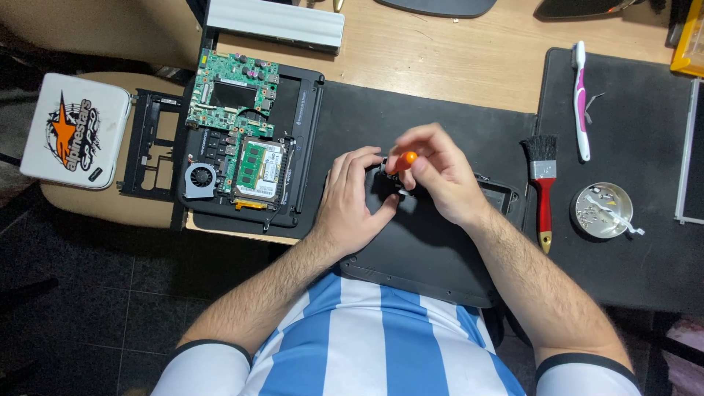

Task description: The person is repairing a laptop by removing the motherboard and reassembling the device. They use a screwdriver to remove screws from the bottom case, detach the motherboard, and then reattach the bottom cover and battery.

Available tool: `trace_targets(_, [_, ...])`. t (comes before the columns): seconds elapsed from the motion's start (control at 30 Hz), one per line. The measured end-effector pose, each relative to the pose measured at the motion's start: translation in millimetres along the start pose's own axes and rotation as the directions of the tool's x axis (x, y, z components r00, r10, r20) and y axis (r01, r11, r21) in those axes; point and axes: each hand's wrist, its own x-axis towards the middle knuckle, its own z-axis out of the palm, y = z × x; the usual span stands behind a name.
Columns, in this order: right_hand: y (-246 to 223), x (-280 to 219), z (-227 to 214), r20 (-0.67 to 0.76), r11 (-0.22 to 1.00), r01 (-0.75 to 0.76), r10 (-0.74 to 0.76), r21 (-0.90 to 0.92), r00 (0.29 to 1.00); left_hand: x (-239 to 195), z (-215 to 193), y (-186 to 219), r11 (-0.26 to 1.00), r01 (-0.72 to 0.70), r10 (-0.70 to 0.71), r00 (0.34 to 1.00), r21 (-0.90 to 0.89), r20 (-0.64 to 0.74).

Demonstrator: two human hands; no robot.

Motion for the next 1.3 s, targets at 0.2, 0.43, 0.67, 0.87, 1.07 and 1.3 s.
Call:
trace_targets(0.2, [-13,5,8,-0.022,0.993,-0.007,0.004,-0.122,1.0,0,2,-4,1.0,0.006,-0.006,1.0,0.004,0.006])
trace_targets(0.43, [2,3,2,-0.024,0.998,0.003,-0.005,-0.058,1.0,0,-2,1,1.0,0.006,-0.006,1.0,-0.003,0.013])
trace_targets(0.67, [5,1,-2,-0.006,1.0,-0.003,0.003,-0.015,1.0,0,-2,0,1.0,0.002,-0.002,1.0,-0.01,0.013])
trace_targets(0.87, [0,3,3,-0.034,0.989,0.014,-0.019,-0.144,0.999,0,-3,2,1.0,0.004,-0.004,1.0,-0.016,0.016])
trace_targets(1.07, [-3,4,3,-0.093,0.962,0.082,-0.11,-0.26,0.99,0,-2,-1,1.0,-0.021,0.021,1.0,-0.011,0.003])
trace_targets(1.3, [-1,3,4,-0.116,0.964,0.09,-0.123,-0.251,0.986,-1,-1,-2,1.0,-0.021,0.021,1.0,-0.014,0.001])
